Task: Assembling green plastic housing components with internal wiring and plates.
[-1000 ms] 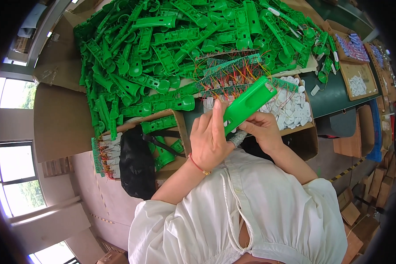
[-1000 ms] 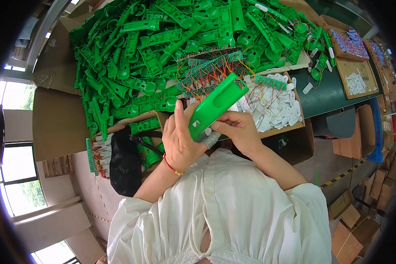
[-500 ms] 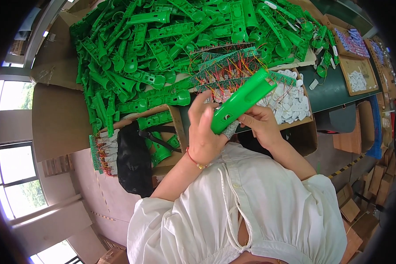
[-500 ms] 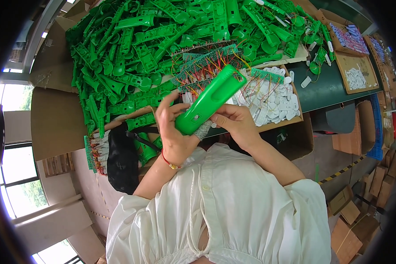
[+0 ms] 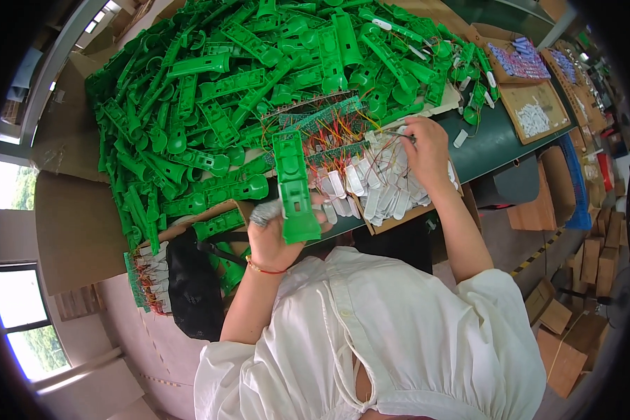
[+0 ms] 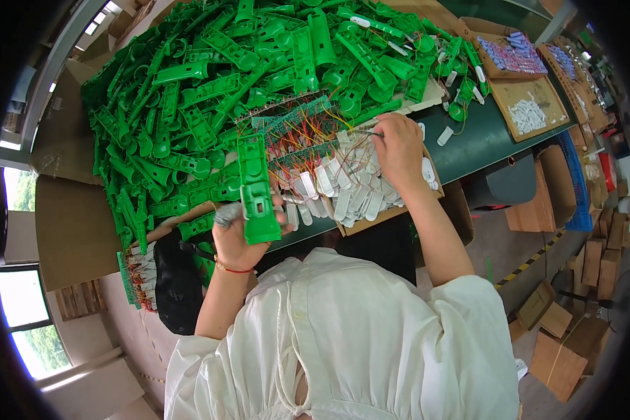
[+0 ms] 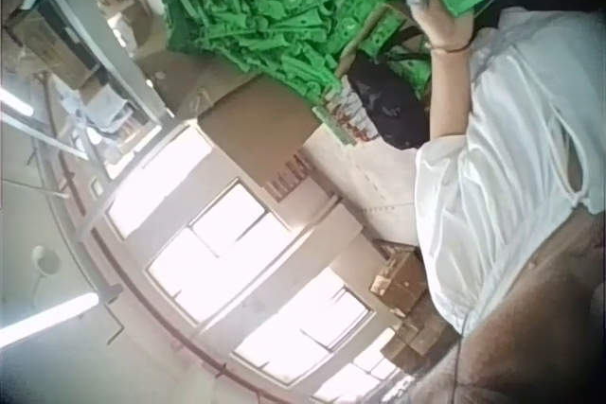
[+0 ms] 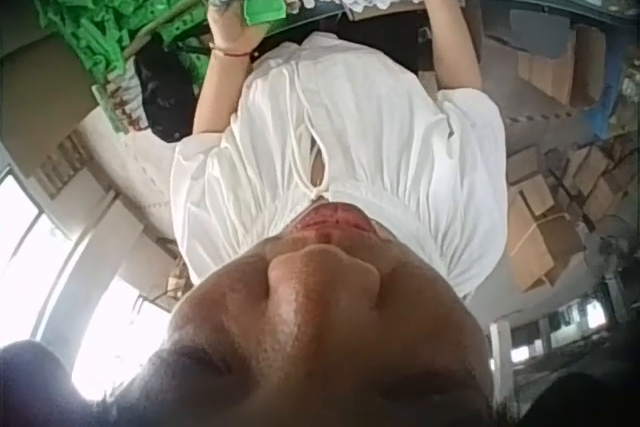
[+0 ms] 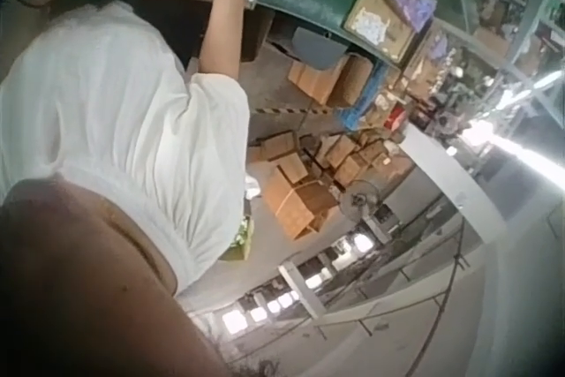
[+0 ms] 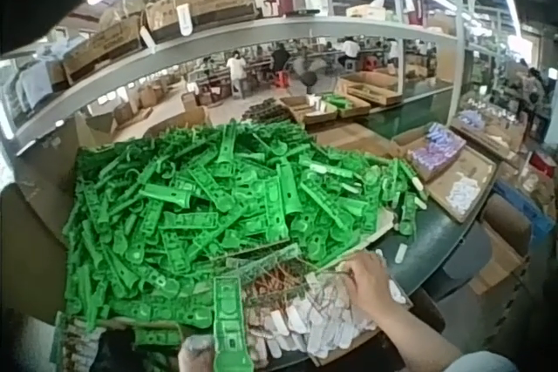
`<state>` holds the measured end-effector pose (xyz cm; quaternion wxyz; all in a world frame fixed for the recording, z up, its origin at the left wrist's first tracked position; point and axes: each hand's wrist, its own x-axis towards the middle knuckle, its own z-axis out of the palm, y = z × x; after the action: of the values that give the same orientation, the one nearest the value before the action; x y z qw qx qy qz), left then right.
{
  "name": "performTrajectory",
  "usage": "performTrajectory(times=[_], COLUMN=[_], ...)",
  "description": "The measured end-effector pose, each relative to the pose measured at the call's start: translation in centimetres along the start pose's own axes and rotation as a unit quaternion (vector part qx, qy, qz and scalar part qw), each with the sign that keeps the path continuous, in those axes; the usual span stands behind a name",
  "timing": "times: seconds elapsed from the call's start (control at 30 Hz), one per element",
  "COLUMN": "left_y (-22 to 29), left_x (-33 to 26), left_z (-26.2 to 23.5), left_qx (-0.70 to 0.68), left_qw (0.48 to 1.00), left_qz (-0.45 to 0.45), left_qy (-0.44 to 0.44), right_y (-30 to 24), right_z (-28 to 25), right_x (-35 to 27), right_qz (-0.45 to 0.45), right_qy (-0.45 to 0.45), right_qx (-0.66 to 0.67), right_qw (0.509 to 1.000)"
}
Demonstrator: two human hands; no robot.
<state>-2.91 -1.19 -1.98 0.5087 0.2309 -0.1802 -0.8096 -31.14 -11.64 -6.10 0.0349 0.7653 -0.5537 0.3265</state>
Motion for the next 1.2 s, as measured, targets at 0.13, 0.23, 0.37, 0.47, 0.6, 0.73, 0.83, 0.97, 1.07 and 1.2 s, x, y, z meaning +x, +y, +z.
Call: performTrajectory(times=[0.13, 0.23, 0.37, 0.47, 0.6, 0.73, 0.83, 0.97, 1.07, 1.2], left_y=[1.3, 1.4, 2.1, 2.3, 1.8, 0.9, 0.9, 1.7, 2.4, 1.2], left_x=[0.5, 1.6, 2.2, 1.7, 0.9, 0.8, 0.7, 0.2, 0.3, 0.0], left_z=[0.8, 4.0, 6.4, 5.8, 6.0, 5.4, 4.7, 2.9, 1.1, 1.7], left_qx=[0.300, 0.489, 0.580, 0.558, 0.473, 0.452, 0.457, 0.227, 0.103, 0.112], left_qw=[0.941, 0.850, 0.782, 0.801, 0.840, 0.811, 0.822, 0.926, 0.983, 0.981], left_qz=[0.104, 0.149, 0.220, 0.215, 0.259, 0.353, 0.298, 0.262, 0.120, 0.134], left_qy=[0.113, 0.126, 0.062, 0.026, 0.061, 0.119, 0.163, 0.147, 0.097, 0.090], right_y=[-4.5, -7.2, -9.5, -10.0, -10.6, -12.5, -12.8, -13.5, -14.3, -15.4], right_z=[-4.0, -5.4, -6.0, -6.3, -5.9, -5.5, -4.8, -5.3, -5.9, -5.2], right_x=[0.7, 0.7, 0.9, 1.3, 1.7, 1.8, 1.1, 0.8, 1.0, 1.0], right_qz=[-0.083, -0.160, -0.197, -0.201, -0.207, -0.195, -0.193, -0.128, -0.150, -0.172], right_qy=[0.111, 0.089, 0.068, 0.036, -0.013, 0.031, 0.009, -0.069, -0.153, -0.090], right_qx=[0.179, 0.209, 0.241, 0.256, 0.320, 0.285, 0.252, 0.357, 0.466, 0.367], right_qw=[0.974, 0.961, 0.948, 0.945, 0.924, 0.938, 0.948, 0.923, 0.858, 0.909])
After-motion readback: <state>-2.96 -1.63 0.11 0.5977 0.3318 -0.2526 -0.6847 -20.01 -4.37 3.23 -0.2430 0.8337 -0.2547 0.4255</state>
